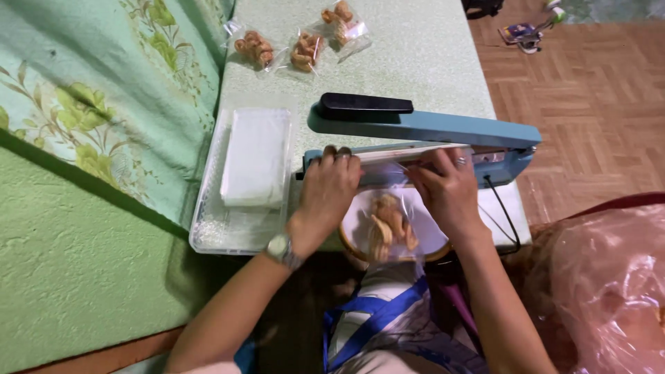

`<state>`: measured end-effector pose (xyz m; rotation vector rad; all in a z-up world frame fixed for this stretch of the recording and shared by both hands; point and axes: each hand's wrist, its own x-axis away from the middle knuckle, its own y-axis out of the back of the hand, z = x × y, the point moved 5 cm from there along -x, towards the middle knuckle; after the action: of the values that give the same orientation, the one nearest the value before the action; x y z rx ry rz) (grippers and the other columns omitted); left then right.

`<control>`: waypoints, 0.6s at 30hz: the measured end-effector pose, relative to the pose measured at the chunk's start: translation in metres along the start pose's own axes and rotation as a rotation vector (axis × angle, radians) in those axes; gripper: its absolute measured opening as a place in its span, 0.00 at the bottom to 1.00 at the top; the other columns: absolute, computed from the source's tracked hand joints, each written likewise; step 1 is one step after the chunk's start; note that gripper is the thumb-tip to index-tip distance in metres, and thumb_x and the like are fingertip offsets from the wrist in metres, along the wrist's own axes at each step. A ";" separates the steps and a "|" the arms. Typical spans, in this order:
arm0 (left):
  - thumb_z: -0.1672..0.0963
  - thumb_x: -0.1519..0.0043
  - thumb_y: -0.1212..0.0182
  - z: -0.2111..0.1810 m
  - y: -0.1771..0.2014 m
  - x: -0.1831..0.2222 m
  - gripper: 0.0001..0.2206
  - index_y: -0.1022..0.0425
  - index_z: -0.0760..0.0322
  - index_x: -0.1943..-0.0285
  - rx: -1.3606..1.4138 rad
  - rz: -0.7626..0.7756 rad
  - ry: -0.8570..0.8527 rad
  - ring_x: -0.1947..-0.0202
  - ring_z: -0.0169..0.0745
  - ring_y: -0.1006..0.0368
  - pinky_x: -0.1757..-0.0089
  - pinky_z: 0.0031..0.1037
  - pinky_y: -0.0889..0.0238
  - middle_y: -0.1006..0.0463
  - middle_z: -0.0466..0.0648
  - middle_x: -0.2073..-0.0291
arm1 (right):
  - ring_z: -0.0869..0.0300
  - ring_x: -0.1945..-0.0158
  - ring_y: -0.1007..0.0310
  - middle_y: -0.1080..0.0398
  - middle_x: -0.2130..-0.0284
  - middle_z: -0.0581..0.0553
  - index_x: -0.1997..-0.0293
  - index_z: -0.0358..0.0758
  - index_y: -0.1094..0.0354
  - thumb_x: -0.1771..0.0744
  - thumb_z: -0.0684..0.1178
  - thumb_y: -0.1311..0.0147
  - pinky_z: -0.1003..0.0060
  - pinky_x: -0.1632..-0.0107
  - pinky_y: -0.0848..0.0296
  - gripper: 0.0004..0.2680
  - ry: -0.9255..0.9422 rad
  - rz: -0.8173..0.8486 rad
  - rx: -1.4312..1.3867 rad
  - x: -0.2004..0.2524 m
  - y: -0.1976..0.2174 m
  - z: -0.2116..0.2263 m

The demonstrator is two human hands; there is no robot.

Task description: Packaging snacks into small plastic bags and sealing them with a heat sealer

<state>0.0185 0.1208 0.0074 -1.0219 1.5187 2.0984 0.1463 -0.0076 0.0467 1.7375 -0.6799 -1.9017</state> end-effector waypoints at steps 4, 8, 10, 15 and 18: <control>0.52 0.47 0.40 0.019 -0.028 -0.012 0.10 0.23 0.62 0.67 0.137 0.207 0.068 0.66 0.56 0.28 0.70 0.37 0.37 0.25 0.54 0.70 | 0.52 0.64 0.31 0.30 0.69 0.48 0.71 0.45 0.26 0.36 0.46 0.40 0.60 0.63 0.35 0.03 0.040 0.027 0.125 0.006 -0.040 -0.017; 0.58 0.45 0.45 0.028 -0.029 -0.020 0.06 0.22 0.58 0.64 0.122 0.200 0.041 0.67 0.54 0.27 0.67 0.35 0.38 0.24 0.51 0.71 | 0.56 0.66 0.30 0.30 0.67 0.51 0.69 0.49 0.27 0.34 0.47 0.43 0.64 0.63 0.36 0.03 0.072 0.027 0.237 0.007 -0.051 -0.015; 0.57 0.46 0.43 0.033 -0.035 -0.020 0.06 0.22 0.59 0.65 0.175 0.289 0.073 0.66 0.54 0.27 0.65 0.36 0.38 0.24 0.51 0.71 | 0.57 0.68 0.30 0.30 0.68 0.51 0.69 0.49 0.28 0.35 0.47 0.43 0.64 0.64 0.36 0.03 0.079 0.024 0.266 0.004 -0.053 -0.012; 0.58 0.49 0.42 0.045 -0.049 -0.028 0.04 0.21 0.58 0.70 0.314 0.515 0.160 0.69 0.55 0.27 0.64 0.36 0.39 0.23 0.50 0.76 | 0.57 0.73 0.30 0.29 0.69 0.51 0.68 0.49 0.27 0.35 0.48 0.42 0.64 0.66 0.34 0.02 0.074 0.009 0.348 0.004 -0.059 -0.013; 0.57 0.50 0.40 0.050 -0.067 -0.022 0.04 0.20 0.58 0.74 0.364 0.672 0.263 0.70 0.56 0.24 0.65 0.37 0.39 0.21 0.52 0.79 | 0.59 0.74 0.29 0.28 0.70 0.53 0.66 0.51 0.26 0.36 0.48 0.42 0.66 0.66 0.32 0.00 0.037 0.057 0.413 0.003 -0.060 -0.011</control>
<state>0.0599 0.1938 -0.0127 -0.7316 2.5427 1.9880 0.1564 0.0359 0.0052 1.9630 -1.1601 -1.7743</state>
